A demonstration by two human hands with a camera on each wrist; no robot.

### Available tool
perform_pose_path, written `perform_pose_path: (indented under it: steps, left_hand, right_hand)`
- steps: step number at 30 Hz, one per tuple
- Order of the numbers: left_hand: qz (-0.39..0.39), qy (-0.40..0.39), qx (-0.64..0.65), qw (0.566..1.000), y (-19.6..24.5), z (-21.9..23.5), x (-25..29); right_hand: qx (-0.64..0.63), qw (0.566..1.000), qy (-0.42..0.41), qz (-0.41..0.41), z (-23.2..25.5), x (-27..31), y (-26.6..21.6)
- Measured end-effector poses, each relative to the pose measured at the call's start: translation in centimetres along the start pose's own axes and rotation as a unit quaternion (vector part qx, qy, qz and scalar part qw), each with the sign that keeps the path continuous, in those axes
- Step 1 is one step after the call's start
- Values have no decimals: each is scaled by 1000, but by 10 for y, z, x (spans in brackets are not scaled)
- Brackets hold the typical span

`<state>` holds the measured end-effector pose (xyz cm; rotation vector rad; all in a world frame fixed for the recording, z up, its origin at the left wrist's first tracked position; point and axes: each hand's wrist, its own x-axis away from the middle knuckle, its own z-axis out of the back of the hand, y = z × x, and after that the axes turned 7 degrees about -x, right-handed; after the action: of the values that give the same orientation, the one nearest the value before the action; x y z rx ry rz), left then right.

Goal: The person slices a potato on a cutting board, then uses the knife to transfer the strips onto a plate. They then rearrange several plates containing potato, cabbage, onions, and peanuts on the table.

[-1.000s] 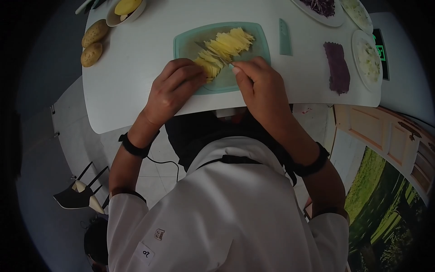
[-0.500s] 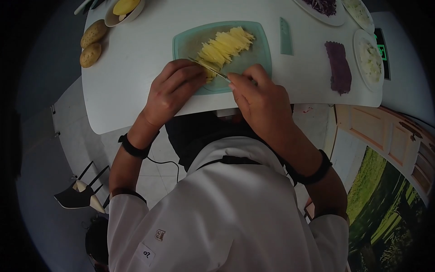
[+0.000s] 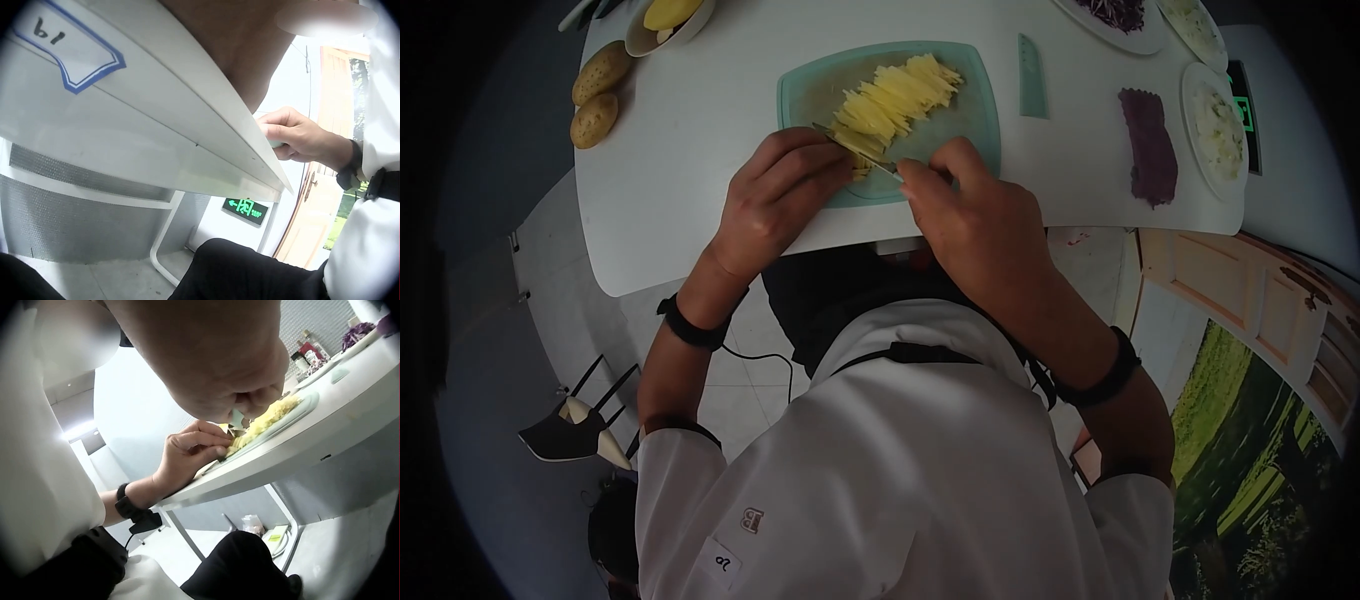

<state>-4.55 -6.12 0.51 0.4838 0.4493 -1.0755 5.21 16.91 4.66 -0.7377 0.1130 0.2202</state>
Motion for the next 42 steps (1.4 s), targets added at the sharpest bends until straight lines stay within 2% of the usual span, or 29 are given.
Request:
perform_pose_path:
  steps: [3, 5, 15, 18, 20, 21, 23, 24, 26, 27, 29, 32, 36, 38, 39, 41, 42]
  left_hand:
    - [2, 3, 9, 1000, 0, 1, -1]
    - [3, 3, 7, 1000, 0, 0, 0]
    - [8, 5, 11, 1000, 0, 0, 0]
    - [4, 5, 5, 1000, -1, 0, 0]
    - [2, 3, 2, 1000, -1, 1, 0]
    - [1, 1, 2, 1000, -1, 0, 0]
    - [3, -5, 2, 1000, 0, 0, 1]
    - [6, -13, 2, 1000, 0, 1, 2]
    - [4, -12, -2, 1000, 0, 2, 1]
    - [2, -13, -4, 1000, 0, 2, 1]
    - [0, -11, -3, 1000, 1, 3, 0]
    - [-7, -6, -7, 1000, 3, 3, 0]
    - [-33, 14, -29, 999, 2, 4, -1]
    - [-49, 17, -40, 998, 3, 7, -3]
    - [-62, 20, -49, 997, 4, 8, -5]
    - [-69, 25, -53, 996, 6, 8, -9]
    - [-71, 30, -57, 995, 8, 9, -11]
  right_hand:
    - [21, 1000, -8, 8, -2, -3, 1]
    - [45, 998, 20, 46, -7, -4, 5]
    - [90, 993, 35, 73, -24, -9, 17]
    - [55, 996, 52, 45, -27, -12, 16]
    - [-49, 996, 76, -10, -27, -12, 18]
    - [-48, 996, 77, -10, -25, -12, 19]
    - [-129, 987, 58, -71, -19, -12, 20]
    - [-129, 988, 60, -68, -17, -12, 21]
    - [-188, 972, 66, -125, -13, -12, 22]
    - [-188, 972, 68, -123, -11, -13, 24]
    - [-262, 941, 50, -207, -9, -14, 27]
    - [-278, 934, 49, -220, -5, -16, 23]
    - [-260, 949, 73, -163, -6, -16, 22]
    - [-179, 975, 103, -82, -7, -16, 22]
    - [-179, 975, 107, -82, -6, -16, 22]
    - [-57, 989, 140, 5, -6, -16, 22]
    - [-58, 988, 143, 4, -6, -16, 21]
